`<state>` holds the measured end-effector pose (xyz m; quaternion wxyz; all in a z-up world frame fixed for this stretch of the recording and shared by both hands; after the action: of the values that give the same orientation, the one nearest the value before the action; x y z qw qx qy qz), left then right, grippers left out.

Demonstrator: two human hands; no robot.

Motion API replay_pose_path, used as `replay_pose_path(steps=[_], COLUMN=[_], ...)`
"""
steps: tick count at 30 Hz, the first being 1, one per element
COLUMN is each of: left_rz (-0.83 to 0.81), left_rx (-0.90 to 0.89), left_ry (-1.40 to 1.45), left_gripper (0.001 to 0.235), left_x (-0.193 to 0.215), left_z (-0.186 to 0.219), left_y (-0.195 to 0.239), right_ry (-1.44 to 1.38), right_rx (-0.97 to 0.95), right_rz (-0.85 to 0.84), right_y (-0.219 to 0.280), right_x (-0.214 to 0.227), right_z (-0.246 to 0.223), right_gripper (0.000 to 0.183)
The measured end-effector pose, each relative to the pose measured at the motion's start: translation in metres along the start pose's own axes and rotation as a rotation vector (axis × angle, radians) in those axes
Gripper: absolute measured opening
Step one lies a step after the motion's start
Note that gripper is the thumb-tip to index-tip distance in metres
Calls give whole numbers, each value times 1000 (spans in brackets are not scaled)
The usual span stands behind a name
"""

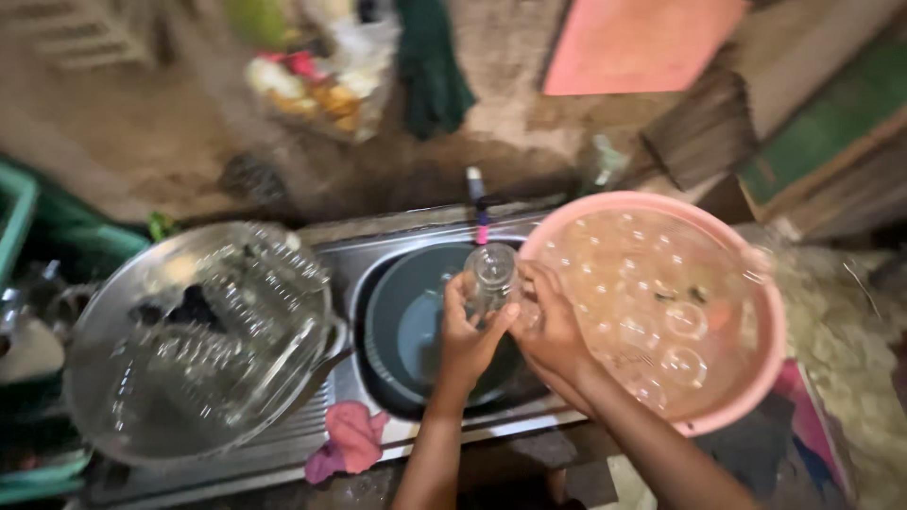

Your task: The person washes clear plastic bottles by hand in a kitchen sink. They repeatedly pick up bottles from a pink colander, rinse them in the sink, and place them back into the colander. The person handles the bottles one at a time, rinsing them under running water.

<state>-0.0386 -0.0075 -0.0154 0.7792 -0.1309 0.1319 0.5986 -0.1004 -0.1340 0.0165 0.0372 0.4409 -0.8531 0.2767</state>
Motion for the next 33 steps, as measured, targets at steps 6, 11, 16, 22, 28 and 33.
replay_pose_path(steps=[6,11,16,22,28,33], left_rz=[-269,-474,-592,-720,-851,-816], left_rx=[130,-2,-92,-416,-286,-306], left_ry=[78,-121,-274,-635,-1185,-1354], left_gripper=[81,86,88,90,105,119], left_x=[-67,-122,-169,-190,-200,-192], left_z=[18,21,-4,-73,-137,-138], left_y=[13,29,50,72,85,67], right_ry=[69,322,392,511,489,573], right_rx=[13,4,-102,-313,-261,-314], right_rz=[44,82,207,322,310,253], right_y=[-12,-11,-1,20,38,51], right_x=[92,174,237,276,282,281], right_z=[-27,-45,-42,-4,43,76], right_gripper=[104,100,95,97,94,93])
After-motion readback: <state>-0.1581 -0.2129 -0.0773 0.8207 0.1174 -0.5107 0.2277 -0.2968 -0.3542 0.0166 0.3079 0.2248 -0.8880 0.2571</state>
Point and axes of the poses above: each hand's wrist, its own y-axis away from the middle knuckle, its own x-axis out of the back of the hand, z = x × y, the point moved 2 cm from there along -y, towards the middle knuckle, and after that the axes turned 11 degrees about z, right-handed, at the moved point
